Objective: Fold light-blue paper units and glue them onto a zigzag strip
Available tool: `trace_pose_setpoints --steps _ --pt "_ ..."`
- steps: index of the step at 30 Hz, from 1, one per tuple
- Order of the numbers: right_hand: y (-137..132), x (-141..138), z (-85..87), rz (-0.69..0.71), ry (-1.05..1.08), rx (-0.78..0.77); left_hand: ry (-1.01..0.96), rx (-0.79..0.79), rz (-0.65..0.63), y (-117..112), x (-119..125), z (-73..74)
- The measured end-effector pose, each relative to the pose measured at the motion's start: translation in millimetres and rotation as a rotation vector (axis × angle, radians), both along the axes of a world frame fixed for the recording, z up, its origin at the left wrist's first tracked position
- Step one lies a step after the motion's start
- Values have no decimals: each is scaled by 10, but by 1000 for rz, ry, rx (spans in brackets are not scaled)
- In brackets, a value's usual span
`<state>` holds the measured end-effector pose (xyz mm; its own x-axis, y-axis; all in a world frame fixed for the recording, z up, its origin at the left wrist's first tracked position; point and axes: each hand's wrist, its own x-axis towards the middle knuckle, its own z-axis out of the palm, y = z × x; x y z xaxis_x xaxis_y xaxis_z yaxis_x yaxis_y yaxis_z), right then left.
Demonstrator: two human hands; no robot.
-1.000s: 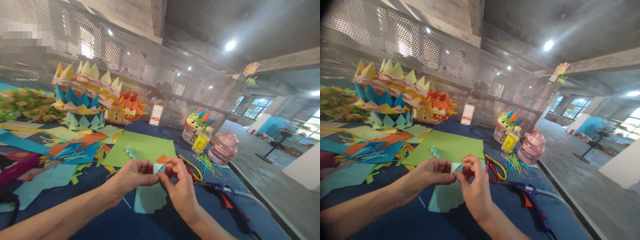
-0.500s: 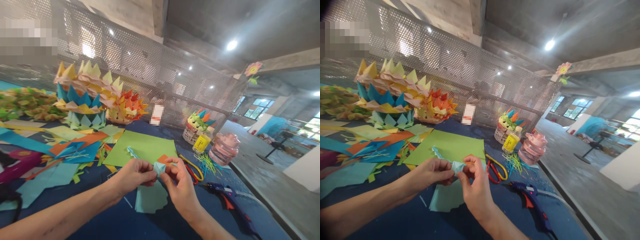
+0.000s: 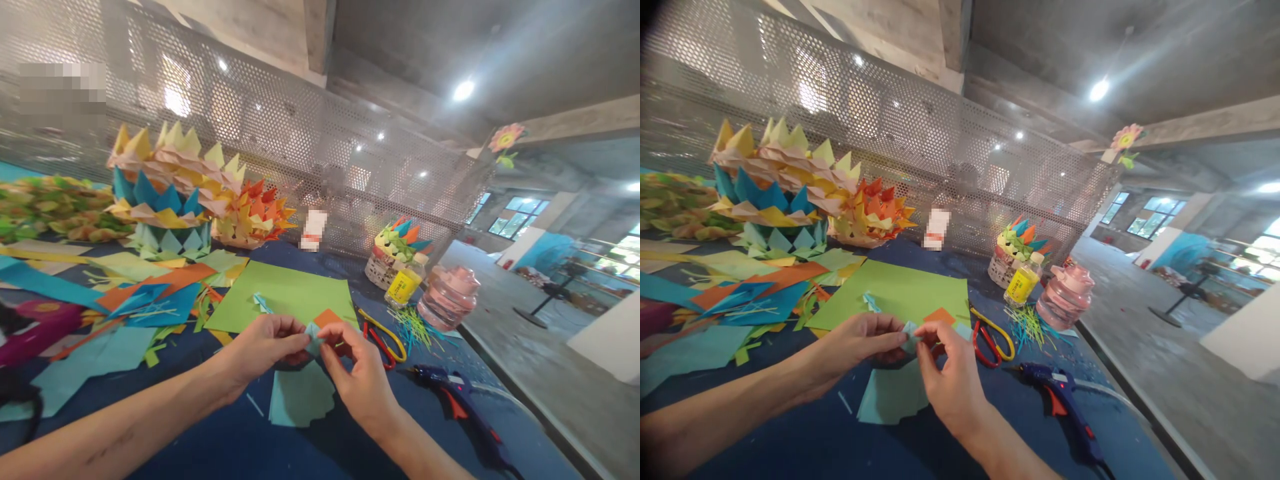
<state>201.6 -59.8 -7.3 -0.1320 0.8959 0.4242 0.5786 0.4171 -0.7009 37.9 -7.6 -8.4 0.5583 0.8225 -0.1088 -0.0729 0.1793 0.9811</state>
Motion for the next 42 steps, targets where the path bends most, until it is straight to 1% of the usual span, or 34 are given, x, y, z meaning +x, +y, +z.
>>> trace_pose_setpoints --steps 5,8,11,14,18,21,25,29,33,38,42 --pt "-9 -9 4 -14 -55 0 -47 -51 4 3 -7 4" --pt "-5 -10 1 -26 -18 -31 -78 -79 0 -10 -9 4" --pt "-4 -11 2 -38 42 -64 -114 -98 -53 -29 -16 5" --pt "-10 -15 18 -57 42 -63 -101 -76 -88 -30 -17 -1" --pt "-11 -14 35 -59 -17 14 -81 -57 -82 -11 -9 -9" --pt "-1 -8 30 -44 -16 47 -48 -21 -87 -12 -7 9" --pt "1 -7 25 -36 15 -13 -17 27 -119 -30 -9 28" --pt "-7 -11 26 -52 63 -89 -16 50 -120 -17 -1 -18" --pt "-5 -16 32 -72 87 -96 -4 80 -116 4 11 -57" --pt "-4 -16 36 -59 72 -93 30 66 -109 -13 11 -14" --pt "-4 -14 30 -43 89 -95 36 100 -111 -17 16 1"
